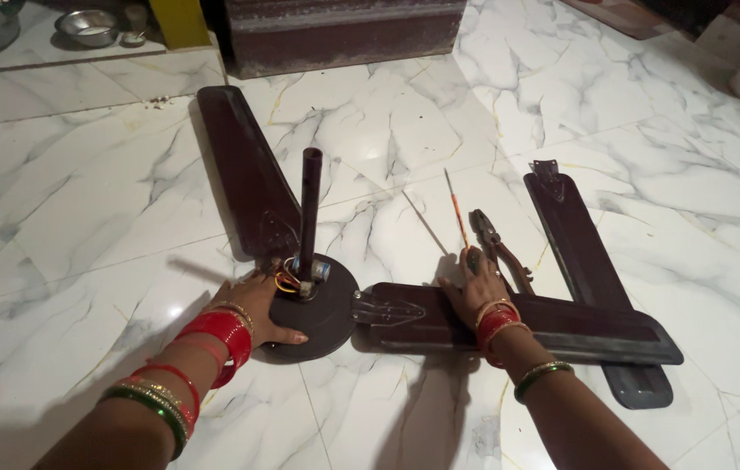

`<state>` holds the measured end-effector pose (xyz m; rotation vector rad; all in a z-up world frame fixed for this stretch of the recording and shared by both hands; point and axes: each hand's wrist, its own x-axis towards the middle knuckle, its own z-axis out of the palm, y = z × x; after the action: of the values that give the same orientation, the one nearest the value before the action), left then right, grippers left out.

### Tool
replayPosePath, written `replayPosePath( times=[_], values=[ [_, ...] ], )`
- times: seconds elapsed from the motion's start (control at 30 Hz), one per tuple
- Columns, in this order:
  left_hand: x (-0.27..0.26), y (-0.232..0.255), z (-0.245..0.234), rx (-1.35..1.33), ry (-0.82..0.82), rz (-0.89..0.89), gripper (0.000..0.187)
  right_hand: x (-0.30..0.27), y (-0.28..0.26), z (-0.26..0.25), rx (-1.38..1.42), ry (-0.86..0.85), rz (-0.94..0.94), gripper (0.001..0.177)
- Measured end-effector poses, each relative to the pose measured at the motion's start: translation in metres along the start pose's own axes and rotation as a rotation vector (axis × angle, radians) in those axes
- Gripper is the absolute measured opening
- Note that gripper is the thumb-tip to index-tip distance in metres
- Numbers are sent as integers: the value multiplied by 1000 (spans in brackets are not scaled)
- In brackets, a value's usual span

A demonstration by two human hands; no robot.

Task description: The person disassembles a ceiling fan by removing one blade using a screwdriver and pliers. They loosen screws, detach the blade, and place it on the floor.

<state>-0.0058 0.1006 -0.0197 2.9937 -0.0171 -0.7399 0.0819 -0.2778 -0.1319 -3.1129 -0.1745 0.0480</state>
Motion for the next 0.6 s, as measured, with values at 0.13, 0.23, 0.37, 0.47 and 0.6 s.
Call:
replayPosePath(
  times=[0.13,0.23,0.37,0.47,0.6],
  values=[
    [-2,2,-3,-17,-45,-12,124,1,4,7,86,-43,-46,50],
    [-5,3,-4,-56,-14,-6,131,8,4,13,100,-76,-99,38],
    [-7,2,-5,-72,1,-1,127,15,4,18,63,-42,-130,39],
    [-4,2,-6,-62,-27,-18,131,23,2,13,85,-77,-88,36],
    [-1,-1,-1,-69,3,19,128,29,-10,1,180,-144,81,31]
  ],
)
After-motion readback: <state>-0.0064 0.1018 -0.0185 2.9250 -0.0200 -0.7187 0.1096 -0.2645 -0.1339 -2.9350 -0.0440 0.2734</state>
